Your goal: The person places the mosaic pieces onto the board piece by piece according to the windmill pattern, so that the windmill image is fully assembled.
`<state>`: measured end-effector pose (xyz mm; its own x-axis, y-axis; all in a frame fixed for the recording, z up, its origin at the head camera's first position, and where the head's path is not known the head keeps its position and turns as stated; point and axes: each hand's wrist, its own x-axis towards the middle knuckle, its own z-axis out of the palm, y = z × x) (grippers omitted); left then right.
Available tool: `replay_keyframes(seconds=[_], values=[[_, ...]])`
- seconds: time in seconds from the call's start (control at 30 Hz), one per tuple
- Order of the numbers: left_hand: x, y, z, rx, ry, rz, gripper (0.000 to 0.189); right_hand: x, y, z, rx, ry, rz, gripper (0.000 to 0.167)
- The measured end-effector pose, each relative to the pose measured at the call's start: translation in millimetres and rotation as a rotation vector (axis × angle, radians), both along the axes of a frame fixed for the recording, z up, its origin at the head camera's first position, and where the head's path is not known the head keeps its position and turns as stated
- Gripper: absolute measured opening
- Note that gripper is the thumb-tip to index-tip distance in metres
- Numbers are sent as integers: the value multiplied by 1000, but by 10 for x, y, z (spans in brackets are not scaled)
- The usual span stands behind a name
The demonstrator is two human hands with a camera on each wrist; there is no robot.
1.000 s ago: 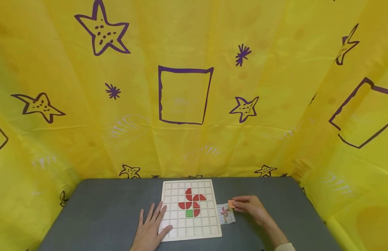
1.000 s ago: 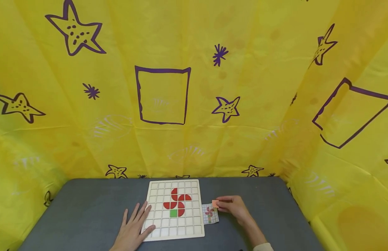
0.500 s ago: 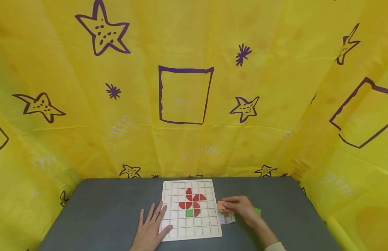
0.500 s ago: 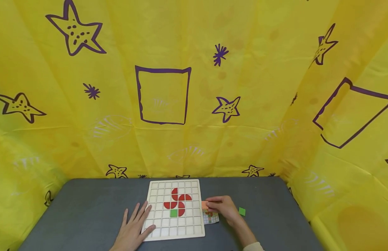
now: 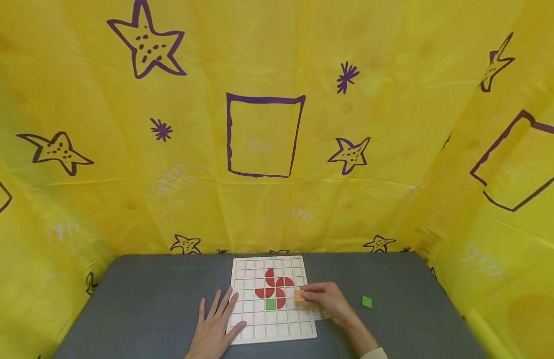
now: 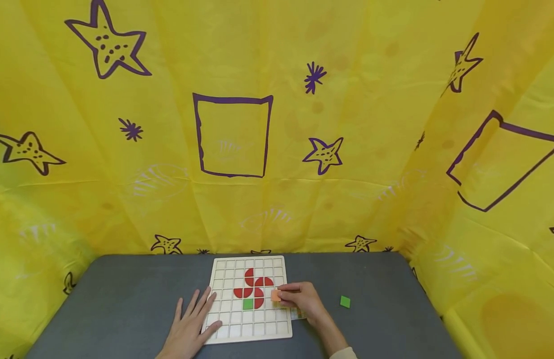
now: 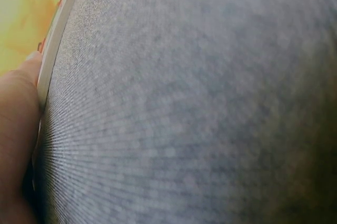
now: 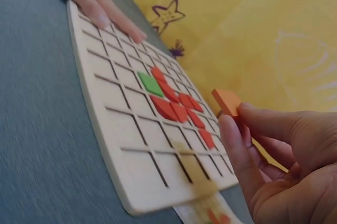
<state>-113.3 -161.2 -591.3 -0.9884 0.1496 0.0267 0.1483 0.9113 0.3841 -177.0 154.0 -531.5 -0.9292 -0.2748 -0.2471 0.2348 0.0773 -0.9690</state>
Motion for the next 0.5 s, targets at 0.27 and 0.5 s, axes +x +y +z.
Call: replay_keyframes(seconds=[0.27, 0.5], values=[[-2, 10, 3, 11, 26, -4, 81, 46, -185, -61, 4, -16, 23, 32], [3, -4, 1, 8, 10, 2, 81, 99, -353, -116, 22, -2, 43, 27]])
